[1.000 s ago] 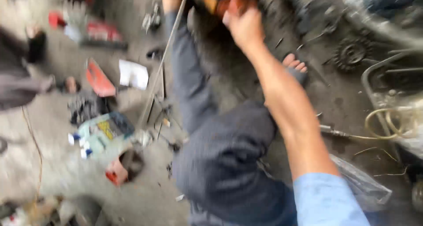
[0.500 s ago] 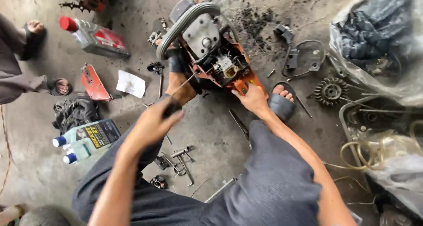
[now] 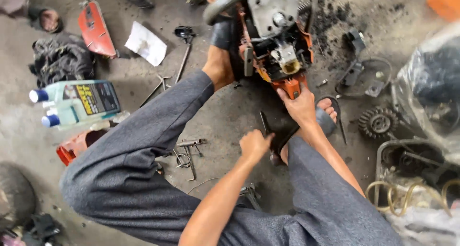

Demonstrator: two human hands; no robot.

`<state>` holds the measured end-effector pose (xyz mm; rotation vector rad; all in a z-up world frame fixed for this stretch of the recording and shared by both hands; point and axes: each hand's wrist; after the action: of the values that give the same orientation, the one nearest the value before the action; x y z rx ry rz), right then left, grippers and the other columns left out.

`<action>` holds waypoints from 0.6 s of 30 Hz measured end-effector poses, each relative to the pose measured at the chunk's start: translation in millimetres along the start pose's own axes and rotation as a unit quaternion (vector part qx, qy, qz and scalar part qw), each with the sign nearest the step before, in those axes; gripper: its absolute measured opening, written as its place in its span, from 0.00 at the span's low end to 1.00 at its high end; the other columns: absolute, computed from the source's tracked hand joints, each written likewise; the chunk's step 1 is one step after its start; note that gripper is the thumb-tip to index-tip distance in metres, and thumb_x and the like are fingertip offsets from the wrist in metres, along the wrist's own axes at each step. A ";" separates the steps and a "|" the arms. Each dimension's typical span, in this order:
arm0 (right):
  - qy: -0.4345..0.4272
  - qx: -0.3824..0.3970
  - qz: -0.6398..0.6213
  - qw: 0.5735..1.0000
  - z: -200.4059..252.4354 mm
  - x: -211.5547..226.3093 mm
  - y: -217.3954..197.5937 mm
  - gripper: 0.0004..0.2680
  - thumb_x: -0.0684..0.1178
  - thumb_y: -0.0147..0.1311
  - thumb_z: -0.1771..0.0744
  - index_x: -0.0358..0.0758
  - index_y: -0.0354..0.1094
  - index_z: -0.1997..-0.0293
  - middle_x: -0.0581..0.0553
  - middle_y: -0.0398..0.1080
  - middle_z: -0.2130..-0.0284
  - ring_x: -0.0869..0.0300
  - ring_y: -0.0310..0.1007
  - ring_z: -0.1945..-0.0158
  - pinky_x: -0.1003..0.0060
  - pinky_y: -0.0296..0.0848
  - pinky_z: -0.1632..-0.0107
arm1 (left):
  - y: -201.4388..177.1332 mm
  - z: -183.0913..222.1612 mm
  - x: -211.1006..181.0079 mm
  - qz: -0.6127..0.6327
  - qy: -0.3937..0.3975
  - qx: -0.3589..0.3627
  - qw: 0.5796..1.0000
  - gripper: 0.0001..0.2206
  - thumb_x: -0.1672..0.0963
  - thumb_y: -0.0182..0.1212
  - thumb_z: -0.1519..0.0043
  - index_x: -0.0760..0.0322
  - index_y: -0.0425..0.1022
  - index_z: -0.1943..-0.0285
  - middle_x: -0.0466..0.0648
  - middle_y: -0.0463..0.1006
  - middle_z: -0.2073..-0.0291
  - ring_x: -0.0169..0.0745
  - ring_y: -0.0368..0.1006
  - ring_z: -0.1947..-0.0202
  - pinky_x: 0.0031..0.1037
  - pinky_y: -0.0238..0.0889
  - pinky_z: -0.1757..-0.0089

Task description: Adjusting and repairing components of a chainsaw engine using a screwdriver on a workshop floor.

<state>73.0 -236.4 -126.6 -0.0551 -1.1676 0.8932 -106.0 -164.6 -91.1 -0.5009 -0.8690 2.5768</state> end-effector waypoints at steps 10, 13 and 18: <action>0.072 -0.023 0.066 0.995 -3.1 34.0 -4.7 0.21 0.63 0.65 0.38 0.36 0.70 0.49 0.27 0.75 0.60 0.34 0.74 0.49 0.41 0.73 0.48 | 68.7 -6.8 -3.4 -0.011 -0.031 -0.064 0.997 0.12 0.51 0.68 0.46 0.65 0.81 0.74 0.56 0.81 0.79 0.61 0.82 0.71 0.42 0.74 0.67; 0.070 -0.049 0.061 0.994 -4.8 32.9 -3.5 0.20 0.62 0.64 0.38 0.38 0.71 0.51 0.28 0.76 0.62 0.35 0.75 0.49 0.43 0.74 0.50 | 44.9 3.9 0.3 0.042 -0.038 -0.034 0.998 0.13 0.53 0.68 0.45 0.73 0.82 0.68 0.62 0.82 0.73 0.66 0.81 0.65 0.48 0.76 0.63; 0.063 -0.047 0.011 0.997 3.6 40.0 -5.0 0.18 0.58 0.64 0.36 0.37 0.71 0.47 0.29 0.76 0.59 0.35 0.75 0.50 0.44 0.75 0.51 | -20.6 32.8 23.8 0.199 0.111 0.011 0.974 0.28 0.50 0.65 0.39 0.84 0.70 0.41 0.76 0.76 0.50 0.75 0.72 0.45 0.56 0.69 0.47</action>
<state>77.0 -215.9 -91.9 -0.1991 -1.0930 0.8414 -136.3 -154.9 -58.6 -1.0254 -0.7186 2.8027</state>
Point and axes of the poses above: each hand's wrist, its own z-axis away from the middle knuckle, its own y-axis out of the palm, x = y × z
